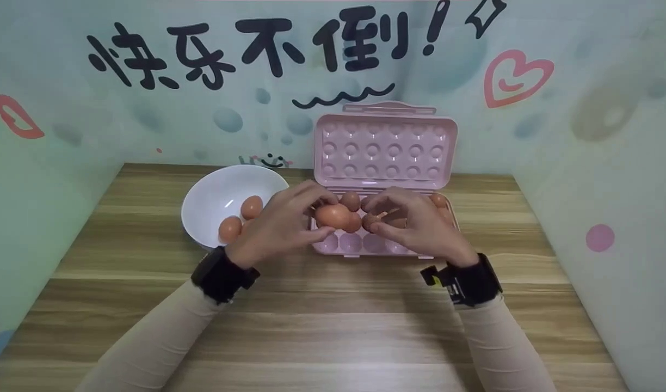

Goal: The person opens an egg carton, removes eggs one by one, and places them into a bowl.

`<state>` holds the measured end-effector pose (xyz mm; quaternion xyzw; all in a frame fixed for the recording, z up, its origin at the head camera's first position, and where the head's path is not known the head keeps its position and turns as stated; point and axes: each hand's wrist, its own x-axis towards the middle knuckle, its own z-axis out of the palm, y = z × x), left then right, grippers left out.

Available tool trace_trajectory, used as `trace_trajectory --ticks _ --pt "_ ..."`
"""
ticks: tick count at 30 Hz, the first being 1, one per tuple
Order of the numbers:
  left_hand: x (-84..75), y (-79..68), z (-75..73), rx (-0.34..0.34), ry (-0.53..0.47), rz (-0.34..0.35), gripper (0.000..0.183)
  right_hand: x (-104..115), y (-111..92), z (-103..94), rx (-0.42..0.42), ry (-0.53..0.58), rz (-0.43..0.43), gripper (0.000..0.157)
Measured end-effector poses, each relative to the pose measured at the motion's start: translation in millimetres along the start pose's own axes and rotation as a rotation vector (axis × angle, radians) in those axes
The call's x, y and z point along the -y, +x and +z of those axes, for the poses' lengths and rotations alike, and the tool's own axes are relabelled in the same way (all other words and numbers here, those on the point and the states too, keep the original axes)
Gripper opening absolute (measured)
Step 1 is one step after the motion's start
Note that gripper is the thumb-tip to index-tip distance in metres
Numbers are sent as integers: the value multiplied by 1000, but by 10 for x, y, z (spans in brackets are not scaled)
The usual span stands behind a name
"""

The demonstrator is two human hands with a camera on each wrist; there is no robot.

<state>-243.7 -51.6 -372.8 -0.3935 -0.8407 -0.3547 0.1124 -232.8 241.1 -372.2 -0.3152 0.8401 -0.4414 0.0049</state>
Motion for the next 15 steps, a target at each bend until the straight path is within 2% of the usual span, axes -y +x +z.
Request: trace_trajectory --ticks 4,7,11,15 --pt "91 -64 -241 19 39 -46 39 -35 -16 -44 -27 -260 0 31" --pt "175 -144 -424 33 103 -92 38 -73 -25 -65 -28 -392 -8 36" --pt "298 -266 -653 41 192 -149 39 -120 -50 -82 -9 -450 -27 42" --pt "413 -379 -848 40 188 -191 41 -164 -88 -98 7 -474 -28 47"
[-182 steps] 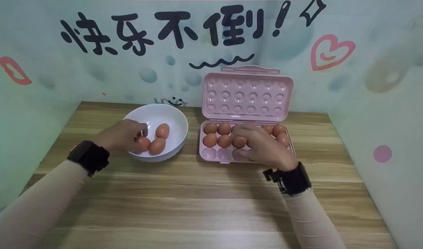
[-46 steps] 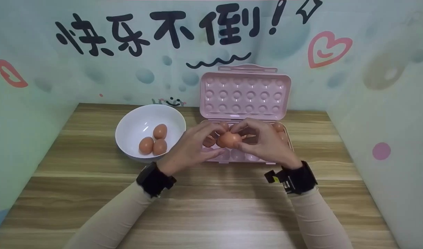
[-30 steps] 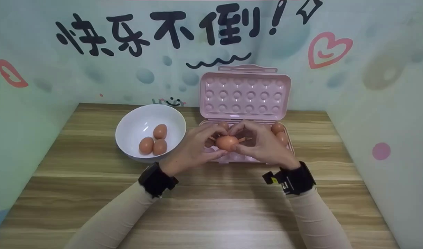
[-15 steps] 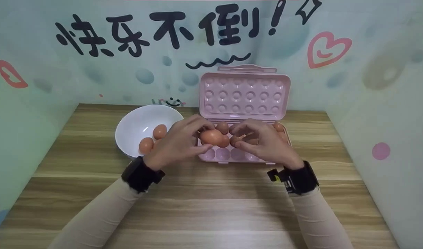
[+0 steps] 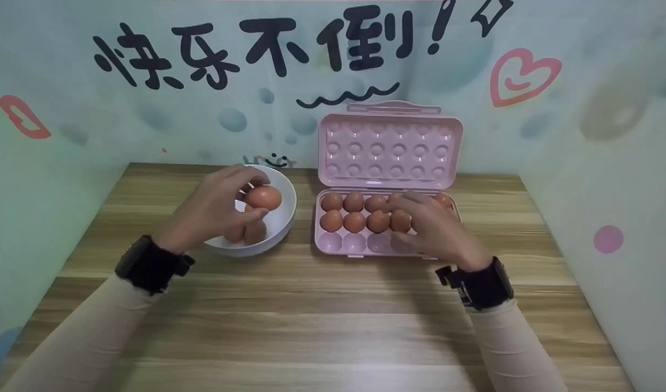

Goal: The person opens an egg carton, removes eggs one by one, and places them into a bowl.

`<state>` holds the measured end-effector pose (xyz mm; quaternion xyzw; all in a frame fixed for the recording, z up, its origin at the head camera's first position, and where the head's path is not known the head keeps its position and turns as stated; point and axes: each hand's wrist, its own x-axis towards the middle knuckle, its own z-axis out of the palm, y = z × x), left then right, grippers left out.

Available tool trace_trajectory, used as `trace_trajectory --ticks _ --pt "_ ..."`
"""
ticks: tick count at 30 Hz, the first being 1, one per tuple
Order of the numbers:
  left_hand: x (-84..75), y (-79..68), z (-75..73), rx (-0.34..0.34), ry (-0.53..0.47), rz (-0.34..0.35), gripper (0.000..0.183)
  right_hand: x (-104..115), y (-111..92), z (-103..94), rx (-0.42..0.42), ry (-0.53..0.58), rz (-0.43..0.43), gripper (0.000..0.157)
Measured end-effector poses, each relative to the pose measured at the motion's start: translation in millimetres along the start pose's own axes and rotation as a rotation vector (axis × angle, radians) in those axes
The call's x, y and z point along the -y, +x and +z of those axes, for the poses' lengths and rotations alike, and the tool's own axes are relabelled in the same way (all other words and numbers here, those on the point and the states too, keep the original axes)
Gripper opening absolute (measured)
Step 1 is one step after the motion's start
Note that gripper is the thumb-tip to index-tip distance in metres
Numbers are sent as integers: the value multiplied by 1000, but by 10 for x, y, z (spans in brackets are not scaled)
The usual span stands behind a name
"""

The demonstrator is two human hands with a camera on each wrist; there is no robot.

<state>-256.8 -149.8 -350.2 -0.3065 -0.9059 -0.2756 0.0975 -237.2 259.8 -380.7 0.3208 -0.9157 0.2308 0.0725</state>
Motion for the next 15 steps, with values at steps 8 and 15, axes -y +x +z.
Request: trace_trajectory --ticks 8,15 --pt "277 -143 -212 12 80 -30 39 -86 -72 7 -3 -71 -25 47" --pt "410 -200 -302 147 113 -176 43 -137 -116 -3 1 -73 -54 33"
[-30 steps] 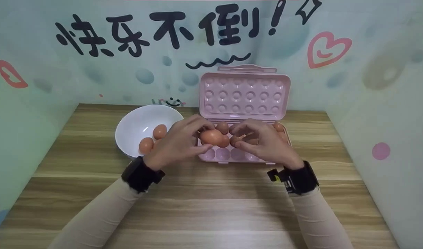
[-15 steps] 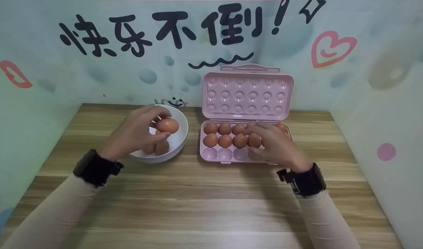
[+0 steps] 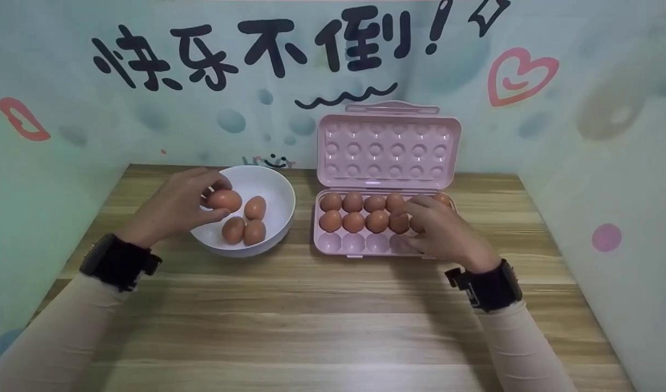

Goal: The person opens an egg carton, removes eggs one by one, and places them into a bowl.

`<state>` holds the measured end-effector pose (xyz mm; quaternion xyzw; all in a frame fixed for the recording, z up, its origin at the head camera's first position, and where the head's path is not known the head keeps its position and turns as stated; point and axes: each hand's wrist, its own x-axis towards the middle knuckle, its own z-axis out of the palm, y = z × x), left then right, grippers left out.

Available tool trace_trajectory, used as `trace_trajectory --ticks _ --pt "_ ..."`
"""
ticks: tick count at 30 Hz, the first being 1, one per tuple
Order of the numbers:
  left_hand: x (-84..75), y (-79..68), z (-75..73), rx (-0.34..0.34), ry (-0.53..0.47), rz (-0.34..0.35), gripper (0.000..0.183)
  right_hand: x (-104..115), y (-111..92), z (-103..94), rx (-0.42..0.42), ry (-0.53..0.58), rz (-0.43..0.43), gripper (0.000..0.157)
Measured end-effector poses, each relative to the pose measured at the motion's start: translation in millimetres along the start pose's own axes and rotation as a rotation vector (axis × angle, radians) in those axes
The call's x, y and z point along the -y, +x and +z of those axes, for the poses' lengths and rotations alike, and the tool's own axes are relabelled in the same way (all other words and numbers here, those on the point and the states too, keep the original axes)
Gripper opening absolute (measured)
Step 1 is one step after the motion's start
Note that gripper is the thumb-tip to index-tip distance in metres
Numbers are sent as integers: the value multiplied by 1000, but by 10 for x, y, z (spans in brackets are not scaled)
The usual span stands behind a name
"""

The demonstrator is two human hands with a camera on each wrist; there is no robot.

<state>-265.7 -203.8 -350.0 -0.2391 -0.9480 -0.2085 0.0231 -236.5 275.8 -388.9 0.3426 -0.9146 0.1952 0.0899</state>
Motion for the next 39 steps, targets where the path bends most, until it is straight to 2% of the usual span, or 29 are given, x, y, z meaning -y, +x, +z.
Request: trace_trajectory --ticks 6,11,17,22,32,37,39 --pt "148 -19 40 107 17 -66 40 17 15 -6 31 13 36 31" --pt "251 11 94 156 22 -55 32 -2 -4 -3 20 15 34 30" --pt "338 37 125 177 36 -46 28 -22 -27 7 22 37 44 28" --pt "331 66 127 190 43 -36 27 -19 -26 6 21 42 41 28" --pt "272 101 174 272 47 -71 24 -5 -25 13 29 32 46 27" --pt "244 98 196 315 39 -119 26 -8 -21 22 34 25 45 28" --pt "234 93 204 320 46 -111 25 -11 -21 24 35 24 49 28"
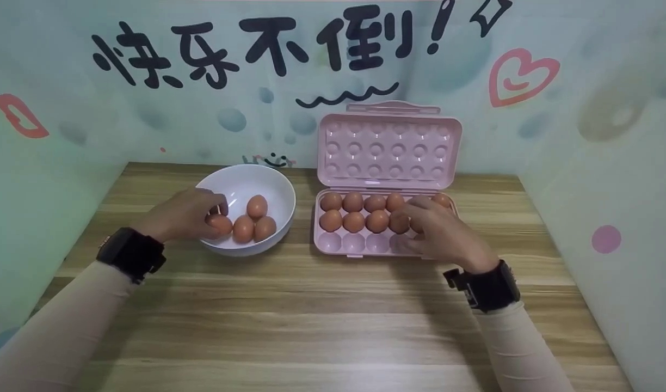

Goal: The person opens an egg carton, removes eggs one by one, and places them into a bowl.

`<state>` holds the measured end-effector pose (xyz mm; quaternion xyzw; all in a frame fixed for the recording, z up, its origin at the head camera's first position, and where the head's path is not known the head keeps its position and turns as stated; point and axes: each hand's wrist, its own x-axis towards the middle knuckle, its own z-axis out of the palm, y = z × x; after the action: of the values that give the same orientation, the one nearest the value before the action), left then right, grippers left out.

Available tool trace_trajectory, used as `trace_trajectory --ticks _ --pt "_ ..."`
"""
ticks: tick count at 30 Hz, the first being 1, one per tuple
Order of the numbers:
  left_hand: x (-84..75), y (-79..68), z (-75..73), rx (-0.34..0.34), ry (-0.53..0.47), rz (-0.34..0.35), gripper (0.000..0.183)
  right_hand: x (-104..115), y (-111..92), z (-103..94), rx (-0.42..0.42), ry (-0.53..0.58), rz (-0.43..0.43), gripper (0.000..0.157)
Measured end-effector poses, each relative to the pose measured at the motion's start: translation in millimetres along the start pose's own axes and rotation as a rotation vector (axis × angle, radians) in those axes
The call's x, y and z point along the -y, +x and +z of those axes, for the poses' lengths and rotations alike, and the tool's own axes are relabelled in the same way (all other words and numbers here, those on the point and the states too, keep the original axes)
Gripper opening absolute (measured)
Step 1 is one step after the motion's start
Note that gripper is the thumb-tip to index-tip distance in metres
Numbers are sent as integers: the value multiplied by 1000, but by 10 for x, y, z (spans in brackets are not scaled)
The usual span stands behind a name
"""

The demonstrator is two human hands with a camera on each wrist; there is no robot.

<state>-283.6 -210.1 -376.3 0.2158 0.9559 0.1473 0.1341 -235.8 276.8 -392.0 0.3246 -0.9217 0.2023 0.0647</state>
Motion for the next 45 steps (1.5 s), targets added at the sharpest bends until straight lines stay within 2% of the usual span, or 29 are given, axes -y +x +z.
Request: trace_trajectory --ticks 6,15,20,23,25,33,35,42,45 --pt "-4 -9 51 -21 38 85 20 -7 -5 7 1 12 9 27" --pt "-17 -14 81 4 10 71 19 -13 0 22 -4 2 -7 25" --pt "-92 -42 22 16 1 44 22 -21 1 23 -3 3 -16 28" --pt "-195 -68 -38 -10 -9 19 27 -28 -2 18 1 14 -20 27" --pt "-287 -72 -71 -46 -21 29 29 -31 -5 10 2 20 -25 27" --pt "-712 19 -50 -241 20 227 15 -57 -25 3 15 23 -19 29" --pt "-812 62 -36 -259 19 254 17 -64 -37 8 18 20 -13 32" --pt "-1134 163 67 -323 -17 376 24 -64 -65 -15 55 -3 19 22" --pt "-1231 203 146 -333 -37 388 25 -55 -62 -26 66 -7 27 20"
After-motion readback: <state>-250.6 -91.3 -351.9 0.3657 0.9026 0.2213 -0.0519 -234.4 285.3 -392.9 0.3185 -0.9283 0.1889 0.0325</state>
